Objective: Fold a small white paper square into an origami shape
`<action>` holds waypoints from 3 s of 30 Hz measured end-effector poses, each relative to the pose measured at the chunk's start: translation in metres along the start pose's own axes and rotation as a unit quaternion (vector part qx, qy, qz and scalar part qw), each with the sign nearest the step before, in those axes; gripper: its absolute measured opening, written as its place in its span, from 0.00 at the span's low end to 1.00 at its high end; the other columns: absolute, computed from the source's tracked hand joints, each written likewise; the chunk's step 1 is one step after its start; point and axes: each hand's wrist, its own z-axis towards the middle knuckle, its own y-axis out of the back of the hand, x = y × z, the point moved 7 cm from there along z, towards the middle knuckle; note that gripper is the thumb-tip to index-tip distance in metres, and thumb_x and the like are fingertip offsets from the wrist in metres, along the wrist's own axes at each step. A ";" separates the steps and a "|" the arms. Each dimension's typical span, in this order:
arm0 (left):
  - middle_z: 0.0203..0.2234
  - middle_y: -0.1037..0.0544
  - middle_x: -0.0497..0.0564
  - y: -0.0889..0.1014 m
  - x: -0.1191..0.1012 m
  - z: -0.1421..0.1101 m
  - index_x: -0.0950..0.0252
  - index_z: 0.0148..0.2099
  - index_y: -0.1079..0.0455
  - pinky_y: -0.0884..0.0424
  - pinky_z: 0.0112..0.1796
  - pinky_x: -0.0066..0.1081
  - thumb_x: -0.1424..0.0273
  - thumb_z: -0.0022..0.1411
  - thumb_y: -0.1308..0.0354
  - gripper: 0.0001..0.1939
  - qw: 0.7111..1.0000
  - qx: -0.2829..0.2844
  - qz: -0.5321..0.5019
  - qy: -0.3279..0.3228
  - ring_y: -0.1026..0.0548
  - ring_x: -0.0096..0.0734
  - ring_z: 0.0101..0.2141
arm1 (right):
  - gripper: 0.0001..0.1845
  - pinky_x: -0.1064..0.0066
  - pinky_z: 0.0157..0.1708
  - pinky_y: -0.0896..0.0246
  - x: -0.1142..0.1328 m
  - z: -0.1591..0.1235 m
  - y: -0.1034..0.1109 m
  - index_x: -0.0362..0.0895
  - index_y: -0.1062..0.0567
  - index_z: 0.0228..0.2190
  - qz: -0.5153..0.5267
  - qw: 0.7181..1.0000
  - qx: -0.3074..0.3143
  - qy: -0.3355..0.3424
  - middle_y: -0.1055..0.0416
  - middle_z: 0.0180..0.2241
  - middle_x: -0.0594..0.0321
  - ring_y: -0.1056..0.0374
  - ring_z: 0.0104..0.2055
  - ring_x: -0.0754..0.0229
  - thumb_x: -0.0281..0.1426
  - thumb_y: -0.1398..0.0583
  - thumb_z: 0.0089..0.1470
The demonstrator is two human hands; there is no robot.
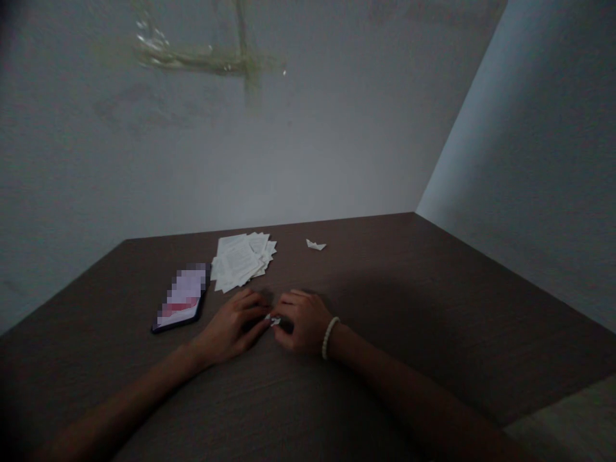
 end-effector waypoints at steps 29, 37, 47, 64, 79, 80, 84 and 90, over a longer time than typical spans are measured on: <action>0.36 0.28 0.55 0.000 0.002 0.000 0.66 0.39 0.28 0.34 0.42 0.37 0.70 0.67 0.52 0.12 1.000 0.002 -0.022 -0.011 0.32 0.37 0.39 | 0.07 0.70 0.39 0.41 -0.007 0.002 -0.004 0.43 0.26 0.35 -0.028 0.999 -0.043 0.011 0.27 0.34 0.59 0.33 0.36 0.60 0.29 0.44 0.59; 0.31 0.27 0.53 0.000 0.000 -0.002 0.66 0.38 0.29 0.34 0.39 0.35 0.68 0.70 0.56 0.15 0.999 -0.011 -0.021 -0.032 0.32 0.35 0.36 | 0.08 0.71 0.38 0.40 -0.006 0.002 -0.004 0.43 0.26 0.35 -0.019 0.999 -0.030 0.015 0.27 0.32 0.60 0.33 0.35 0.60 0.29 0.45 0.61; 0.32 0.28 0.54 0.000 0.001 -0.006 0.66 0.39 0.31 0.34 0.37 0.34 0.70 0.68 0.57 0.13 0.999 -0.013 -0.033 -0.030 0.31 0.35 0.35 | 0.09 0.71 0.38 0.40 -0.002 0.003 -0.002 0.42 0.26 0.35 0.014 0.999 -0.031 0.021 0.26 0.33 0.60 0.32 0.35 0.61 0.33 0.45 0.62; 0.30 0.29 0.53 -0.003 -0.007 -0.003 0.67 0.36 0.33 0.36 0.35 0.32 0.70 0.70 0.58 0.14 0.998 0.000 -0.046 -0.047 0.33 0.33 0.33 | 0.05 0.74 0.32 0.45 -0.003 0.001 -0.007 0.43 0.32 0.30 -0.005 0.999 -0.025 0.026 0.32 0.29 0.63 0.35 0.31 0.62 0.27 0.45 0.59; 0.29 0.29 0.52 0.008 -0.006 -0.010 0.67 0.38 0.31 0.36 0.32 0.30 0.72 0.67 0.52 0.09 0.993 -0.094 -0.007 -0.073 0.33 0.31 0.31 | 0.07 0.73 0.31 0.45 -0.004 0.002 -0.003 0.42 0.30 0.30 -0.028 0.999 -0.035 0.011 0.30 0.30 0.62 0.34 0.31 0.62 0.30 0.44 0.60; 0.30 0.28 0.53 0.009 -0.008 -0.011 0.67 0.39 0.31 0.36 0.32 0.30 0.72 0.67 0.51 0.08 0.991 -0.102 -0.005 -0.082 0.33 0.31 0.32 | 0.07 0.73 0.32 0.45 -0.004 0.002 -0.004 0.42 0.30 0.30 -0.031 0.999 -0.032 0.011 0.30 0.30 0.62 0.34 0.32 0.62 0.30 0.44 0.60; 0.28 0.28 0.53 0.011 -0.011 -0.012 0.68 0.37 0.30 0.35 0.31 0.29 0.74 0.67 0.51 0.09 0.989 -0.112 -0.008 -0.092 0.33 0.30 0.30 | 0.07 0.73 0.34 0.43 -0.003 0.001 -0.005 0.42 0.29 0.31 -0.022 0.999 -0.027 0.013 0.29 0.31 0.62 0.33 0.33 0.62 0.31 0.44 0.60; 0.31 0.27 0.54 0.010 -0.007 -0.016 0.68 0.41 0.30 0.32 0.32 0.29 0.76 0.65 0.52 0.09 0.987 -0.122 -0.025 -0.099 0.30 0.30 0.31 | 0.07 0.73 0.36 0.42 -0.003 0.000 -0.004 0.43 0.28 0.34 -0.001 0.999 -0.029 0.016 0.29 0.33 0.61 0.33 0.35 0.62 0.34 0.43 0.60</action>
